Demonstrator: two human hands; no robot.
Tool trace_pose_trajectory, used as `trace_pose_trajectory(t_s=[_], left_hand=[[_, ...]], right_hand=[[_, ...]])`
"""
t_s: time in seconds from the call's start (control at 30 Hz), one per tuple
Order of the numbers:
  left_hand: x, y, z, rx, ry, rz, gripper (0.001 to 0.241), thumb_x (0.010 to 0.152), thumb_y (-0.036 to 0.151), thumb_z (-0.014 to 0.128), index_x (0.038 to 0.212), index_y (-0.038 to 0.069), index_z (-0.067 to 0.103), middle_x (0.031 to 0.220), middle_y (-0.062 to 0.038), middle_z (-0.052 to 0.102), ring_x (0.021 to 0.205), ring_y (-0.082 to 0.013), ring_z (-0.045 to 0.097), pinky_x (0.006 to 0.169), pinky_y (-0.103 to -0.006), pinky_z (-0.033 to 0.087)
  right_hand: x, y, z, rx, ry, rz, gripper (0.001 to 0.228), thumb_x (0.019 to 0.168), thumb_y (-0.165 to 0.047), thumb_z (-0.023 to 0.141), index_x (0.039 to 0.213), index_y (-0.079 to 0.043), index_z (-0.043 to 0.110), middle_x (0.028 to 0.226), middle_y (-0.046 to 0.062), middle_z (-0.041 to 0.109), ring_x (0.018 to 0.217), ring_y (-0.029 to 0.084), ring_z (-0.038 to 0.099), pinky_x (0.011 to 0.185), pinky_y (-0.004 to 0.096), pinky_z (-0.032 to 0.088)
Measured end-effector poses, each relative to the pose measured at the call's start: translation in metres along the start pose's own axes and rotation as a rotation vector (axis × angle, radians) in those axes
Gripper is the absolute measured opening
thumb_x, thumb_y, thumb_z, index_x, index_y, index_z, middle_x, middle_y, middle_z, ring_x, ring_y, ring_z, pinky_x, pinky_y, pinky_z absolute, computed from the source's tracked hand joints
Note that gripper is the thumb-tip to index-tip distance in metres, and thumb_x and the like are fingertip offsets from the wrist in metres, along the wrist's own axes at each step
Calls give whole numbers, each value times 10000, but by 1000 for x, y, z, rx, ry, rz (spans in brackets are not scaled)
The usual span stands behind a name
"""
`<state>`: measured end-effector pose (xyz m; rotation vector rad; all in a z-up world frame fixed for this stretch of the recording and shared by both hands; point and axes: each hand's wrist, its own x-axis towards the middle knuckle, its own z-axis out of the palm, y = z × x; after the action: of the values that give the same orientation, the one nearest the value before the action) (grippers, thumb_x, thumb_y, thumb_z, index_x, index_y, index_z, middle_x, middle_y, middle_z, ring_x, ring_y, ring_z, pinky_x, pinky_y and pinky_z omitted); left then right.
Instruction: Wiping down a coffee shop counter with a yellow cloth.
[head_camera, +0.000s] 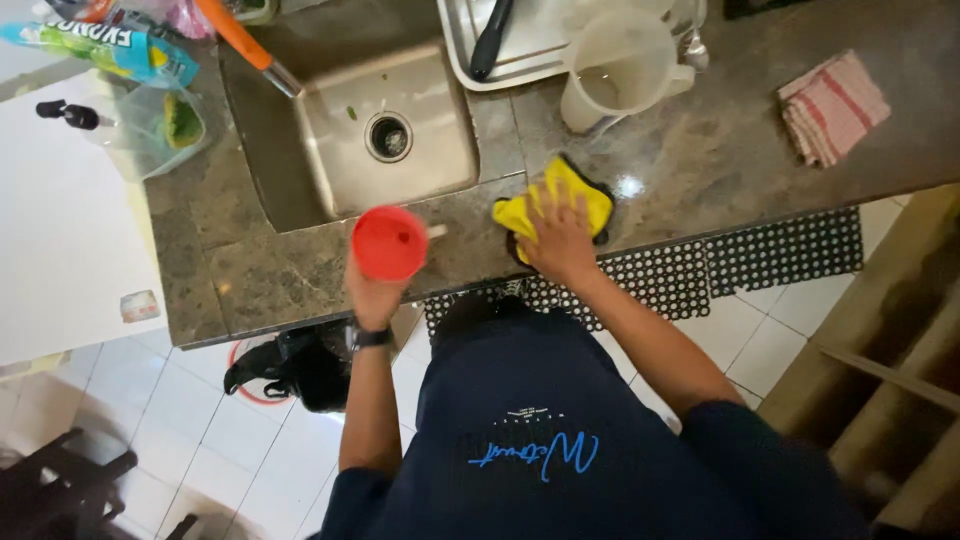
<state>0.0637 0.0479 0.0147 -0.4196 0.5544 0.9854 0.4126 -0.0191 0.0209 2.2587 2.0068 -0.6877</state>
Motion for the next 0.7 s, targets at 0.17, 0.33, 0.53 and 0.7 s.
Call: trace_pose_trajectory(t_s=[0.17, 0.33, 0.53, 0.7], left_hand=[[-57, 12, -36, 1425, 79, 990, 842, 736, -45, 874, 1466, 76, 471, 1400, -121, 591, 1195, -260, 636, 1010, -428, 619], [-55, 36, -63, 1301, 70, 955, 879, 747, 240, 933, 1467, 99, 448, 1458, -113, 526, 1290, -325, 552, 1030, -500, 509], [-72, -12, -23, 1710, 454, 1190, 1125, 660, 275, 1009, 1514, -12, 334, 1424, -218, 538, 1249, -364, 591, 1084, -451, 487], [-105, -42, -29, 1949, 633, 778, 633, 786, 417, 899, 1104, 25, 517, 801, -60, 589, 611, -202, 557, 576, -338, 477]], right_hand=[[77, 2, 21, -45, 375, -494, 638, 1037, -513, 425, 1575, -170, 443, 1706, 83, 251, 1560, 374, 190, 1241, 586, 134], [123, -24, -6, -30, 455, -415, 682, 1075, -463, 456, 1602, -43, 347, 1664, 183, 261, 1521, 422, 217, 1209, 588, 186], [92, -24, -8, -59, 248, -354, 729, 1061, -463, 397, 1609, 4, 282, 1694, 157, 134, 1545, 392, 80, 1221, 587, 127], [-6, 29, 0, -31, 200, -487, 743, 981, -450, 536, 1585, -54, 364, 1711, 121, 218, 1568, 377, 155, 1235, 570, 127]])
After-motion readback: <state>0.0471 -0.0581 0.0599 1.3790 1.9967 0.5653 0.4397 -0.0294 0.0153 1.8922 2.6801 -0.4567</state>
